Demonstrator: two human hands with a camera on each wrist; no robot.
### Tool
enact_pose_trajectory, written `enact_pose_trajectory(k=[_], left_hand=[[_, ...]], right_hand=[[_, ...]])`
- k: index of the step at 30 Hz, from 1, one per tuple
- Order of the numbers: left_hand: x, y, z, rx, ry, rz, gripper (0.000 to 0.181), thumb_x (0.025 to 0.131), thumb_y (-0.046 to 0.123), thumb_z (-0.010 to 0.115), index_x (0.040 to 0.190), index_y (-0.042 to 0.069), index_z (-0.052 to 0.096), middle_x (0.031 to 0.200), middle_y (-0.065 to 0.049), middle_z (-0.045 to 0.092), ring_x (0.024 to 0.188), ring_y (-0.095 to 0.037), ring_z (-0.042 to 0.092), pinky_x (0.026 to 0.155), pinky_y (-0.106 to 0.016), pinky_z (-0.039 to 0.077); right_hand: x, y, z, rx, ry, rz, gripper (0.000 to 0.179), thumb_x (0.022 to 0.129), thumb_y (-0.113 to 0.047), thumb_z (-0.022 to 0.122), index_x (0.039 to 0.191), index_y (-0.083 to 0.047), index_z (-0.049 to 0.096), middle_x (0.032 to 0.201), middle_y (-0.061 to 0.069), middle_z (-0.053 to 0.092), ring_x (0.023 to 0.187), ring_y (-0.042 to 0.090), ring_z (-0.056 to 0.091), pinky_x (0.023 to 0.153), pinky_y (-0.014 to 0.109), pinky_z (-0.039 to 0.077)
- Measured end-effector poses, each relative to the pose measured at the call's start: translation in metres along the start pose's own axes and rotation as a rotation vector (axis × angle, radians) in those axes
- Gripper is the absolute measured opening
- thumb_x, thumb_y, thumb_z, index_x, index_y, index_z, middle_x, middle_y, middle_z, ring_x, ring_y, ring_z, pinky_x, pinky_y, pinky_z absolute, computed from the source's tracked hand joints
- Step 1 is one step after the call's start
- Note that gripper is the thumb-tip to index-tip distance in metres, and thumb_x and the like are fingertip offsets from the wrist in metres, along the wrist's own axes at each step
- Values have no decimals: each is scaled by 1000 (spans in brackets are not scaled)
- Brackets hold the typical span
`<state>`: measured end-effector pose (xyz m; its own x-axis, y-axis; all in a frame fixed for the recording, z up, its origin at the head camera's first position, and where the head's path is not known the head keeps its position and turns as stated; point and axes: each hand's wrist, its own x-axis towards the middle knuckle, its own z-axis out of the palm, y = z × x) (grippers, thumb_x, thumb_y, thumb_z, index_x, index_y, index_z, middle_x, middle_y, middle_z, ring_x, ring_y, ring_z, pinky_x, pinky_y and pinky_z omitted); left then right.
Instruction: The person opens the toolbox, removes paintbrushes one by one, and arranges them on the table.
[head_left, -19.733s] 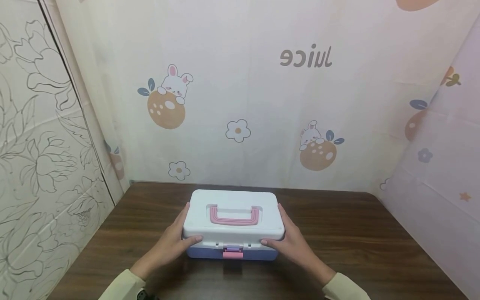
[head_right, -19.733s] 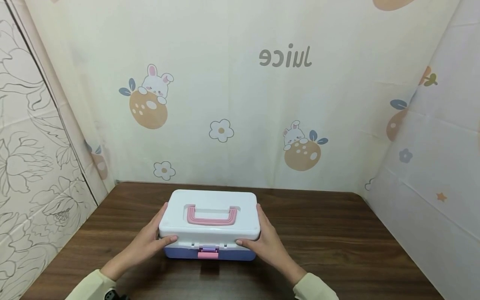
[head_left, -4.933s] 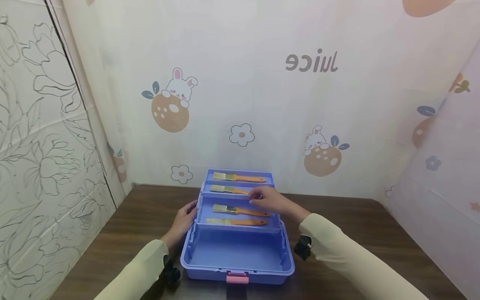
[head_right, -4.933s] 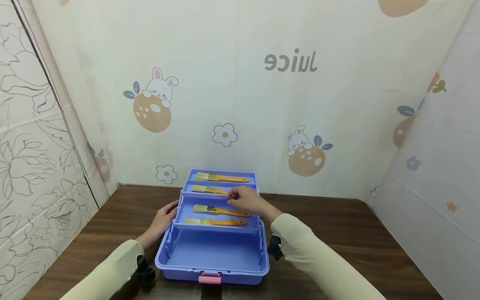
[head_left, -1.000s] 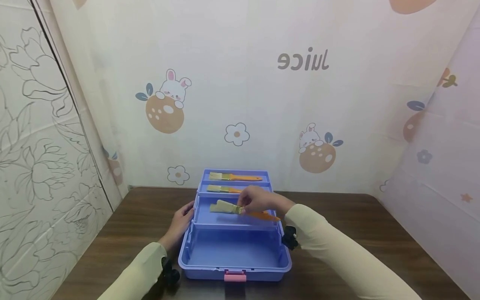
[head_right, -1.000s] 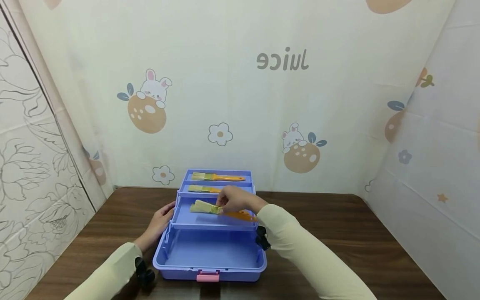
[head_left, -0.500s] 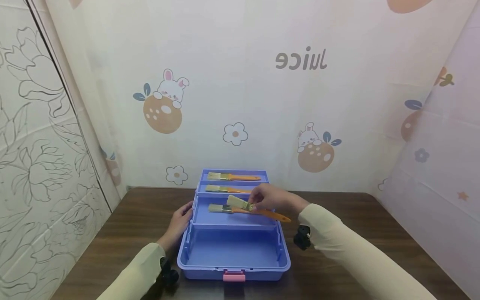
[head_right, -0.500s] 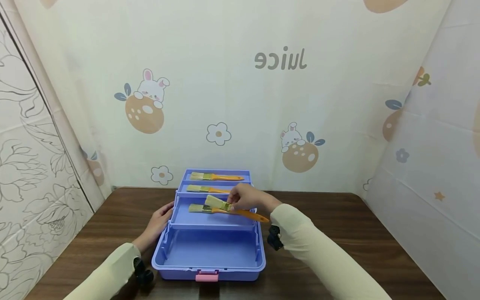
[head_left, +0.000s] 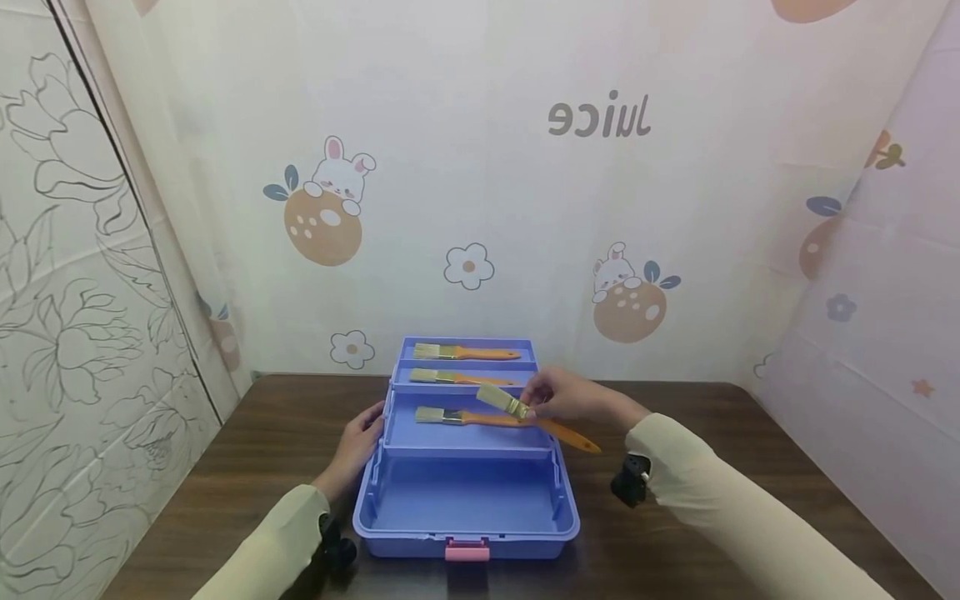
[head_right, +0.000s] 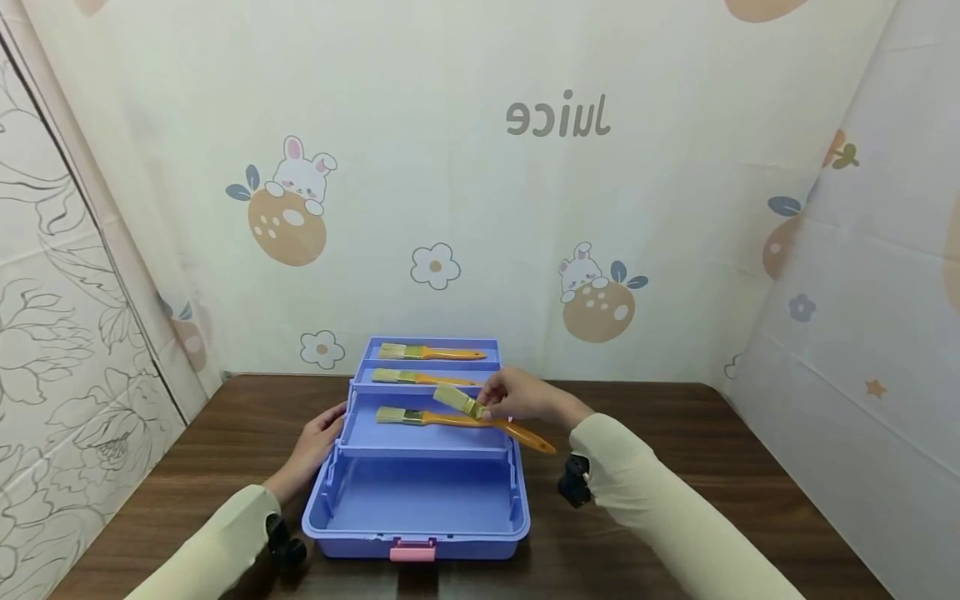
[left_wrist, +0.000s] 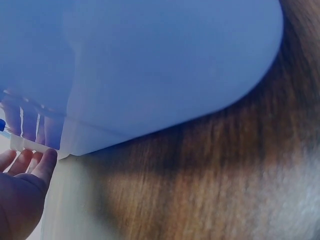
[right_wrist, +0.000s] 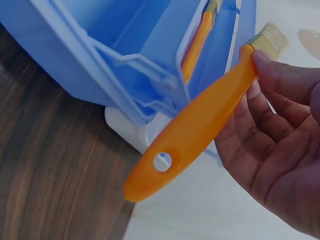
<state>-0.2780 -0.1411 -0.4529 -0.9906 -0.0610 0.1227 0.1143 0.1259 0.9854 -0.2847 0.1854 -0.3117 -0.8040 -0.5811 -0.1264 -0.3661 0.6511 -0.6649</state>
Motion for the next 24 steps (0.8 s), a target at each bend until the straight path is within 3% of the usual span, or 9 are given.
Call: enact_pose_trajectory(k=[5,15,24], left_hand=[[-4,0,-1,3,3,108,48,89,29,48,123,-5,46,115,-24,52,99,-27,53,84,-36,44],[1,4,0,3,0,-1,41,92,15,45,126,-7,41,122,-25,48,104,-25,50,83,-26,42],[3,0,-1,16,-6,-14,41,92,16,44,127,-5,41,121,-23,48,105,-27,49,87,-34,42]], right_hand=[[-9,7,-2,81,26,43,12,79,-8,63,90,-4,62,80,7,60,72,18,52,63,30,47],[-23,22,-7,157,116,126,18,79,-16,65,94,-6,62,82,8,60,73,21,54,64,34,49],[-32,37,-3,260,218,216,24,79,-21,65,98,-6,62,86,9,60,77,22,55,66,36,49]])
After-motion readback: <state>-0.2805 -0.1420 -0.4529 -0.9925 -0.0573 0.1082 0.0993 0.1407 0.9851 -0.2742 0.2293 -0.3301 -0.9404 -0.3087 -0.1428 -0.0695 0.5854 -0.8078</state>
